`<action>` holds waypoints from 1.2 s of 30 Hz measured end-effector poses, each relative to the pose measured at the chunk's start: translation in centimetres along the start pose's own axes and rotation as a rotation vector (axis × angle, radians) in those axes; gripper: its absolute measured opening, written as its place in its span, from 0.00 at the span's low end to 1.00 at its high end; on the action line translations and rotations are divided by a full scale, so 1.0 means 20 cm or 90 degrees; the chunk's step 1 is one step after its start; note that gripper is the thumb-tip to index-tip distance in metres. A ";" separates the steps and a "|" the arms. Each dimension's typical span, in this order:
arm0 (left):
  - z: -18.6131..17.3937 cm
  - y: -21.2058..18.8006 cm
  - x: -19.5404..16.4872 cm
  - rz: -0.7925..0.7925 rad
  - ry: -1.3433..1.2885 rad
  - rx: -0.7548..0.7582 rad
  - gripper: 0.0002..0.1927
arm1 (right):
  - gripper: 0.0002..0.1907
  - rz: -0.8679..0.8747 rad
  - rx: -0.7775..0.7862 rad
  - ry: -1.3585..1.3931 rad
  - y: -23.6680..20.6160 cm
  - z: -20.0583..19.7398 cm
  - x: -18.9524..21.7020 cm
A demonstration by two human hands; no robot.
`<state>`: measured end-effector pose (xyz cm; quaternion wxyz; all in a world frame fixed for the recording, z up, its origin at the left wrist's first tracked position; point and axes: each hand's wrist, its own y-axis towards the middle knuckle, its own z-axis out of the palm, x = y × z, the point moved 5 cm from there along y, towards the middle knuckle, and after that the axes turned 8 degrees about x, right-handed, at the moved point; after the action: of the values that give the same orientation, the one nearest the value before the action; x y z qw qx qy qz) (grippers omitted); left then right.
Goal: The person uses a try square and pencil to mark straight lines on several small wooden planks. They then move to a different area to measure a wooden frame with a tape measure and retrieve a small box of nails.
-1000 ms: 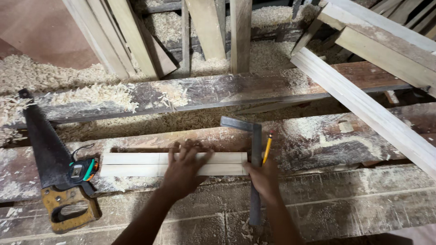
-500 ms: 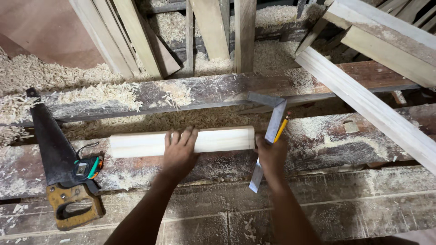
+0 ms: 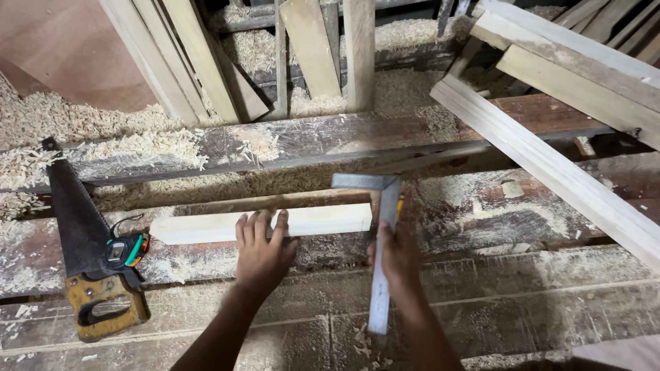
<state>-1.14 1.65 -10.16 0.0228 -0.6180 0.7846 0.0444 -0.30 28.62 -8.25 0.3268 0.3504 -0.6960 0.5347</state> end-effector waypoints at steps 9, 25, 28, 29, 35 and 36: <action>-0.17 0.05 -0.19 0.009 -0.068 0.011 0.38 | 0.24 0.010 0.135 -0.005 -0.11 0.13 -0.08; -0.28 0.28 -0.37 0.053 -0.198 0.185 0.30 | 0.29 -0.098 0.064 -0.034 -0.03 0.12 -0.15; -0.28 0.28 -0.34 0.058 -0.169 0.192 0.30 | 0.30 -0.127 -0.146 0.173 -0.03 -0.01 -0.22; -0.27 0.29 -0.34 0.061 -0.167 0.203 0.30 | 0.30 -0.190 -0.192 0.172 -0.03 -0.06 -0.20; -0.27 0.30 -0.34 0.045 -0.212 0.237 0.30 | 0.17 -0.356 -0.310 0.137 -0.13 -0.25 -0.03; -0.28 0.29 -0.33 0.039 -0.223 0.233 0.30 | 0.14 -0.435 -0.288 0.116 -0.14 -0.25 0.02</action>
<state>-5.17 8.91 -3.82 0.2683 -0.5625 0.7820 0.0085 2.19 32.88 -5.37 0.6145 0.4317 -0.6078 0.2579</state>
